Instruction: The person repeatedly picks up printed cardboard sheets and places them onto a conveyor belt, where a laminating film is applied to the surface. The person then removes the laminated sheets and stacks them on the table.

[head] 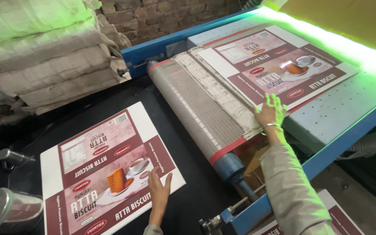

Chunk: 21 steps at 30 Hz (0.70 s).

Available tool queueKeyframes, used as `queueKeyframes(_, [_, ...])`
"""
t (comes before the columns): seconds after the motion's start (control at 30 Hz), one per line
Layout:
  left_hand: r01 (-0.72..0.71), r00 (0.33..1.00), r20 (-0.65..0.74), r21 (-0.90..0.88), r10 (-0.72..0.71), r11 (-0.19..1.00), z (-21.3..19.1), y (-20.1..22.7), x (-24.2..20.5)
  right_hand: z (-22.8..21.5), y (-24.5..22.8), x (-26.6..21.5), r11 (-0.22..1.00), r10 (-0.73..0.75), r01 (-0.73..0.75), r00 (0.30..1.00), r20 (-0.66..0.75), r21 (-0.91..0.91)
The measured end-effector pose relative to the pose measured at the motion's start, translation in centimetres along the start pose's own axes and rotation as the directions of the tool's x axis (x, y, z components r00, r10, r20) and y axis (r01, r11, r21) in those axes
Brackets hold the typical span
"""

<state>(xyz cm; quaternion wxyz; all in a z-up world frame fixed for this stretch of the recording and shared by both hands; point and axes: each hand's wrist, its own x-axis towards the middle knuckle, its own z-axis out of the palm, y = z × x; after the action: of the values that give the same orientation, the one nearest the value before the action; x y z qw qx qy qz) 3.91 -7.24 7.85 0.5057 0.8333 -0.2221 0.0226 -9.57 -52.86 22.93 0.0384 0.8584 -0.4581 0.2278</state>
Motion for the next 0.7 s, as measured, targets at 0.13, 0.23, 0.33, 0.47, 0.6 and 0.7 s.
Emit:
queueKeyframes(0.13, [0.031, 0.998, 0.050, -0.087, -0.027, 0.996, 0.1, 0.1, 0.2, -0.9, -1.5, -1.3, 0.996, 0.049, -0.029, 0.966, 0.254, -0.082])
queueKeyframes(0.23, [0.039, 0.999, 0.028, -0.100, -0.036, 0.994, 0.7, -0.7, 0.7, -1.6, -5.2, -3.7, 0.974, -0.118, 0.172, 0.943, 0.312, -0.150])
queueKeyframes(0.33, [0.033, 0.999, -0.012, -0.226, -0.037, 0.974, 1.8, -1.0, 2.0, -3.2, -8.6, -6.8, 0.965, -0.165, 0.230, 0.908, 0.386, -0.129])
queueKeyframes(0.47, [0.175, 0.984, 0.112, -0.396, -0.141, 0.901, 3.4, 0.4, 3.4, -6.2, -8.1, -8.4, 0.964, -0.234, 0.265, 0.852, 0.468, 0.000])
queueKeyframes(0.6, [0.198, 0.977, 0.165, -0.439, -0.139, 0.877, 3.4, 2.4, 3.9, -7.1, -5.5, -7.4, 0.838, -0.532, 0.528, 0.847, -0.012, 0.136])
queueKeyframes(0.7, [0.205, 0.972, 0.190, -0.420, -0.135, 0.884, 2.7, 3.4, 3.9, -6.4, -5.5, -7.3, 0.772, -0.608, 0.575, 0.792, 0.053, 0.273])
